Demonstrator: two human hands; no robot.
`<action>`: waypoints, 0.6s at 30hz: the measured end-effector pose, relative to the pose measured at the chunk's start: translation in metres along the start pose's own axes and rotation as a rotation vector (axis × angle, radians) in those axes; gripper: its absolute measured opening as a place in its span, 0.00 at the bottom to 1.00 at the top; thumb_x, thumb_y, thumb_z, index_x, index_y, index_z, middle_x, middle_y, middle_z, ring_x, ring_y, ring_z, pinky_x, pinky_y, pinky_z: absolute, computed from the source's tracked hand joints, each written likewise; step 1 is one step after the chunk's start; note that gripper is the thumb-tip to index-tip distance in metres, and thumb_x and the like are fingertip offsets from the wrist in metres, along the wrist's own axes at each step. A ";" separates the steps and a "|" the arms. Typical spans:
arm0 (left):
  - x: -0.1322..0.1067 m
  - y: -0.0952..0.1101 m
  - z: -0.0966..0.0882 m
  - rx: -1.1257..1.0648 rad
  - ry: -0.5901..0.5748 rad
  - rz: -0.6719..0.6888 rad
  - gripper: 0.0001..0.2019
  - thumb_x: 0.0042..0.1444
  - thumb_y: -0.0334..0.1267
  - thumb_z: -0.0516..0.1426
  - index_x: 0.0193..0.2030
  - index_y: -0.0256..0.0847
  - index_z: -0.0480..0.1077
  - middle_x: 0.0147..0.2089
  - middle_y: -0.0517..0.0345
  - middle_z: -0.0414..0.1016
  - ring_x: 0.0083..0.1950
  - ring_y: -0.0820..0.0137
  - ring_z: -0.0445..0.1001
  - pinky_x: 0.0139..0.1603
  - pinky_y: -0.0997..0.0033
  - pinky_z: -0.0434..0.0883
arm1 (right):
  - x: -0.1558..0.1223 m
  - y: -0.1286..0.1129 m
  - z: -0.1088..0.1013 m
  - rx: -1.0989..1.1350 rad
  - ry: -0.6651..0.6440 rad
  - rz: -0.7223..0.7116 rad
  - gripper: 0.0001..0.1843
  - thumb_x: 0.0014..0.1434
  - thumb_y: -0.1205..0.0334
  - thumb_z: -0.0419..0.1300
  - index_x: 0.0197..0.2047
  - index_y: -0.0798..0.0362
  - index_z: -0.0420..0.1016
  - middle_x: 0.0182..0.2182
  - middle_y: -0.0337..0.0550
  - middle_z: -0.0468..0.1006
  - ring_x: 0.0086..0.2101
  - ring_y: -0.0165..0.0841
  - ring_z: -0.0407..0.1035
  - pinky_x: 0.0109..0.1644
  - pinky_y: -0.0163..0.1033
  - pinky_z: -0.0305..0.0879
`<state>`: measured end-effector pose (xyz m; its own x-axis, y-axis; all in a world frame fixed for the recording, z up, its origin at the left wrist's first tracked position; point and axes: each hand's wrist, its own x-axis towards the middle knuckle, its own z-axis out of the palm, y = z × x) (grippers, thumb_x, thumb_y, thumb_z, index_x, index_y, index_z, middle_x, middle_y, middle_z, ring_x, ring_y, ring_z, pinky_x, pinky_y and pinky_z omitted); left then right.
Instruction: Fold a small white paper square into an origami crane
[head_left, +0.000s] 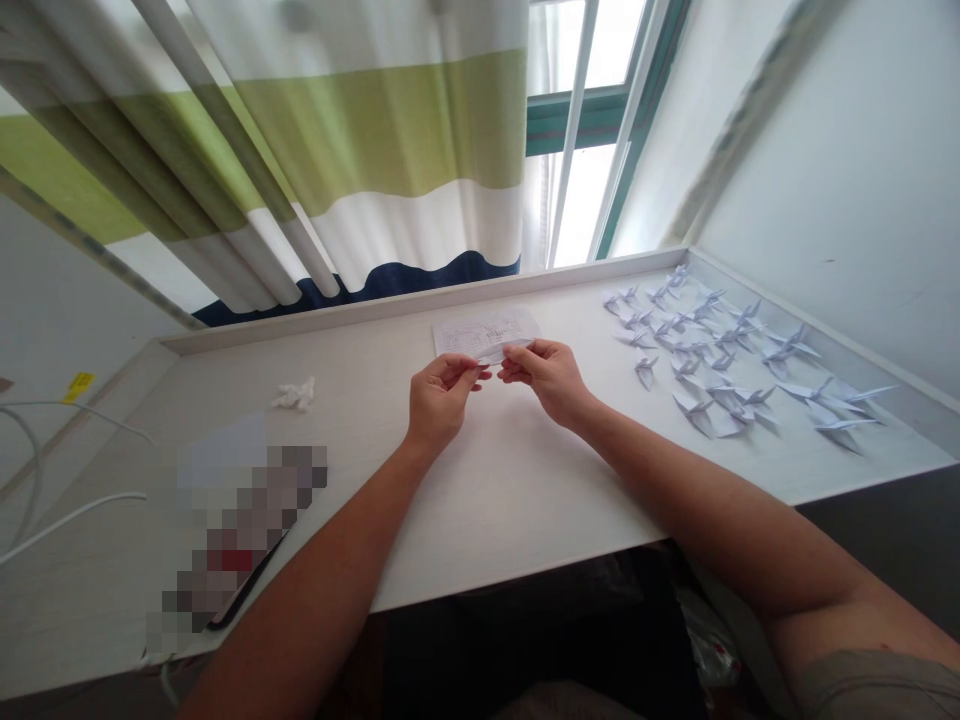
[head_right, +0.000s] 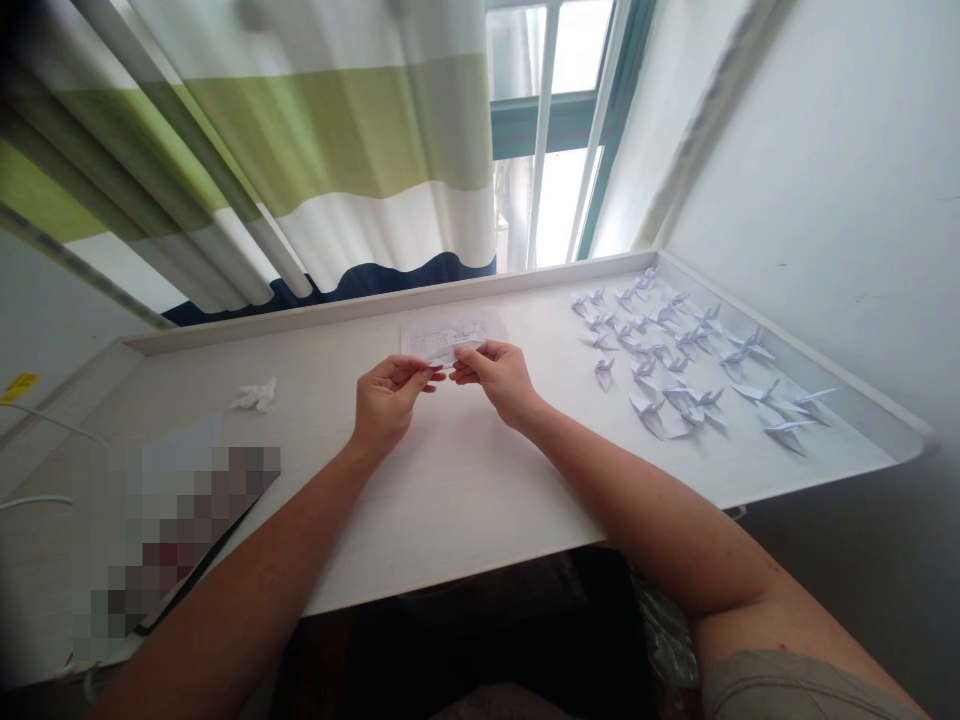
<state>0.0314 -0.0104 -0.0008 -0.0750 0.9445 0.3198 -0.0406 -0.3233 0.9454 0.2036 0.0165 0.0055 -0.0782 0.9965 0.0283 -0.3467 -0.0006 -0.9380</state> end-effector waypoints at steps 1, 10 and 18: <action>0.000 0.000 0.000 -0.004 0.005 0.001 0.09 0.57 0.41 0.70 0.38 0.40 0.78 0.38 0.52 0.87 0.40 0.60 0.88 0.41 0.64 0.81 | 0.000 0.000 0.000 0.007 -0.001 0.004 0.25 0.41 0.44 0.83 0.27 0.54 0.81 0.24 0.43 0.82 0.28 0.34 0.79 0.39 0.42 0.80; 0.006 0.003 -0.011 -0.018 0.025 -0.011 0.10 0.61 0.44 0.65 0.39 0.39 0.76 0.40 0.50 0.87 0.36 0.62 0.87 0.40 0.63 0.80 | 0.003 -0.002 -0.004 0.040 0.037 0.013 0.25 0.40 0.44 0.83 0.25 0.54 0.79 0.25 0.41 0.81 0.27 0.32 0.77 0.38 0.41 0.79; 0.004 0.006 -0.010 -0.045 -0.248 -0.334 0.27 0.57 0.62 0.68 0.40 0.35 0.80 0.39 0.43 0.87 0.37 0.59 0.87 0.36 0.65 0.76 | 0.002 -0.002 -0.005 -0.054 -0.041 -0.078 0.23 0.45 0.44 0.81 0.27 0.53 0.81 0.23 0.40 0.81 0.28 0.31 0.75 0.38 0.40 0.75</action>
<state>0.0211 -0.0096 0.0058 0.1913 0.9815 0.0070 -0.0656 0.0056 0.9978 0.2089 0.0185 0.0053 -0.0914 0.9892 0.1148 -0.3026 0.0822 -0.9496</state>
